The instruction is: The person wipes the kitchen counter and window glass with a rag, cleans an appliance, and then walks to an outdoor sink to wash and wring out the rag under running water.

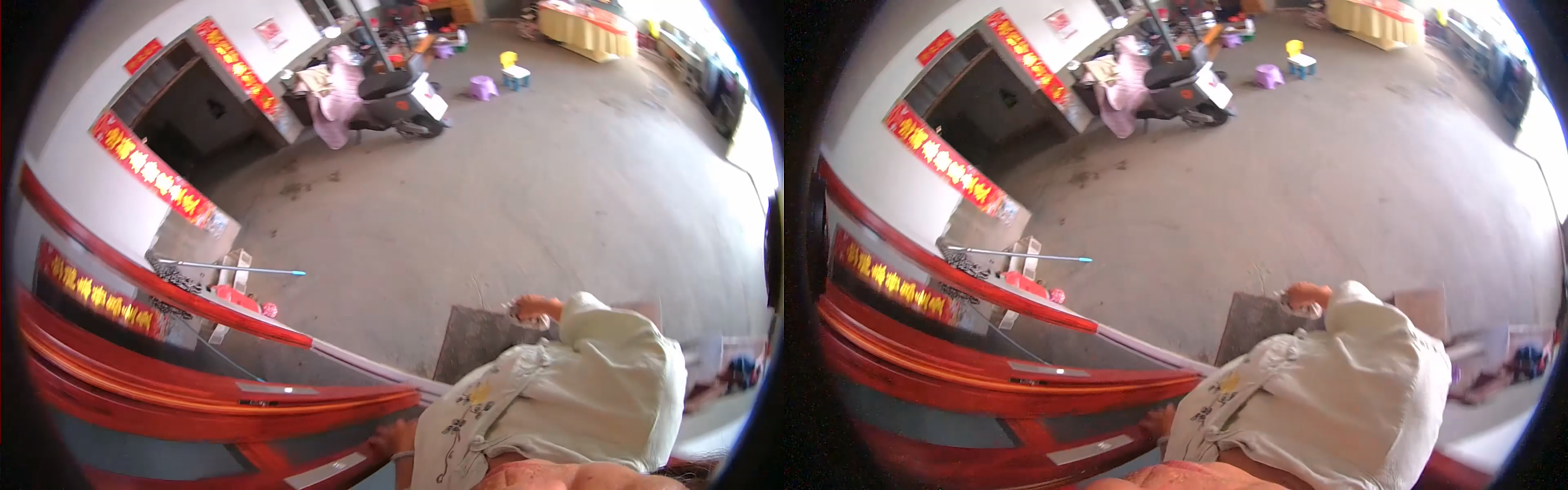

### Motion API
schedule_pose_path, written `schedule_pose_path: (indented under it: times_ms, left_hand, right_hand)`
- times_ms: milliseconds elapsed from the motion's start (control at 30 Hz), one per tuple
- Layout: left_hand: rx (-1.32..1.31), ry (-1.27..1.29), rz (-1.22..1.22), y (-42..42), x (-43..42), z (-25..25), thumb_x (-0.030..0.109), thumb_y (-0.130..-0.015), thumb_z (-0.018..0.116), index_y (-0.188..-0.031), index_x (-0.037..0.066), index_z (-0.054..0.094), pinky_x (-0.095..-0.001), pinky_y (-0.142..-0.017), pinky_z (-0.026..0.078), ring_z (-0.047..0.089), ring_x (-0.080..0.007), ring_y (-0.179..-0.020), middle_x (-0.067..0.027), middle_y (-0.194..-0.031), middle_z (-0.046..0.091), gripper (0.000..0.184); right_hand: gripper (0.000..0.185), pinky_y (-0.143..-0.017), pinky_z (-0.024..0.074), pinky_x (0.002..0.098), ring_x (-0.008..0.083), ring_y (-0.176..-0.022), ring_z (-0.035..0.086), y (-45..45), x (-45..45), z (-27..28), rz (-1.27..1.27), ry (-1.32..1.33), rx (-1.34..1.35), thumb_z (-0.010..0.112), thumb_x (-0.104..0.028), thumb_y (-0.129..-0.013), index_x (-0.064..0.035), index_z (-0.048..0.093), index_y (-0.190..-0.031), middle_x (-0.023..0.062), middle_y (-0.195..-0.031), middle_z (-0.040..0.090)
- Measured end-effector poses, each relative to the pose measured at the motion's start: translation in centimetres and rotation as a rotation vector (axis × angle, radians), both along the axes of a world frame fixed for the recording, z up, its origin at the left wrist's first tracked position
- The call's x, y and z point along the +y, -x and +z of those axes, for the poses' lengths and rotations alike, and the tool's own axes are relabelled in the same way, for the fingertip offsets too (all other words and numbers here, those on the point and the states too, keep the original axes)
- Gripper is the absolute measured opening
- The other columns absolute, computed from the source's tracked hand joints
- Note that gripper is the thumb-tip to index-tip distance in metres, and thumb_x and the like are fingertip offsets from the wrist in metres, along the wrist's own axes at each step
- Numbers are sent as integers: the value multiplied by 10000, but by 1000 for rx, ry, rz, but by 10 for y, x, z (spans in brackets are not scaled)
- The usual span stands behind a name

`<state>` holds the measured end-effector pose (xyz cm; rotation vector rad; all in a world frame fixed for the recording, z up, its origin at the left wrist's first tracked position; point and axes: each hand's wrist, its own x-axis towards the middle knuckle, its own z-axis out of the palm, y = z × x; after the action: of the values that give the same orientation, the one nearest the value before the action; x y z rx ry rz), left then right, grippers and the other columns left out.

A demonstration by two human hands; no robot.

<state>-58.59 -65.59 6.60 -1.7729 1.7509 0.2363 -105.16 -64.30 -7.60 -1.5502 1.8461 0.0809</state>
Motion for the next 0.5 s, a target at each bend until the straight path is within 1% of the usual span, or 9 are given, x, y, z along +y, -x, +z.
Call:
schedule_pose_path:
  times_ms: [33, 67, 133, 167, 300, 367, 433, 467, 500]
  left_hand:
    - [-64, 55, 45, -11, -4, -30, 481, -770, 513, -1165, 152, 594, -594, -1057, 72, 340, -357, -1267, -175, -1341, 421, 520]
    - [-137, 98, 95, -30, -5, -61, 498, -755, 506, -1215, 118, 564, -578, -1070, 15, 289, -369, -1303, -191, -1393, 358, 599]
    - [-218, 65, 151, -26, -4, -72, 470, -744, 515, -1238, 88, 537, -562, -1074, -21, 247, -364, -1324, -191, -1408, 331, 626]
    - [-300, 20, 152, -23, -3, -72, 442, -732, 524, -1262, 58, 510, -545, -1078, -57, 204, -360, -1345, -191, -1424, 305, 655]
    - [-367, -26, 193, 3, -6, -47, 474, -723, 537, -1280, 76, 495, -526, -1090, -34, 173, -327, -1361, -181, -1434, 288, 686]
    - [-290, -97, 388, 20, -17, -36, 468, -734, 547, -1296, 79, 476, -519, -1092, -47, 151, -299, -1371, -150, -1447, 275, 687]
    - [-559, 591, -70, -82, 8, -177, 472, -732, 561, -1254, 91, 521, -509, -1093, 67, 261, -289, -1328, -159, -1403, 348, 647]
    - [-653, 932, -228, -95, 16, -201, 473, -731, 567, -1233, 97, 543, -503, -1093, 125, 316, -284, -1306, -164, -1381, 385, 628]
    - [-407, 388, 169, -70, 28, -179, 473, -738, 563, -1237, 97, 538, -500, -1089, 135, 321, -287, -1302, -166, -1379, 386, 625]
  right_hand:
    - [331, -703, 506, 425, 293, -826, 644, 33, 4, -36, 124, 145, 6, 590, -247, -657, -69, 671, -924, 134, -870, 669]
    - [335, -701, 507, 428, 299, -819, 646, 45, 12, 4, -231, -39, -141, 593, -248, -663, -69, 667, -936, 144, -870, 667]
    - [329, -693, 508, 429, 319, -807, 643, 98, 26, -25, -212, 31, -127, 594, -241, -674, -56, 655, -938, 179, -866, 657]
    - [329, -702, 507, 423, 319, -800, 641, 122, 37, -39, -204, 95, -81, 600, -236, -664, -40, 649, -924, 177, -854, 656]
    - [325, -746, 497, 436, 353, -870, 620, 181, 78, -31, -524, 21, -138, 558, -211, -677, -49, 639, -948, 194, -911, 639]
    - [331, -769, 496, 435, 359, -897, 613, 207, 93, -57, -521, -21, -129, 551, -199, -679, -42, 635, -958, 196, -938, 635]
    - [356, -782, 494, 436, 363, -914, 607, 225, 108, -85, -496, 4, -95, 554, -200, -676, -40, 624, -987, 199, -960, 630]
    - [384, -795, 493, 437, 368, -932, 601, 233, 113, -92, -483, 20, -58, 557, -200, -673, -38, 613, -1016, 201, -983, 625]
    - [384, -795, 492, 437, 368, -932, 601, 238, 112, -86, -474, 19, -59, 557, -200, -673, -38, 613, -1016, 201, -983, 625]
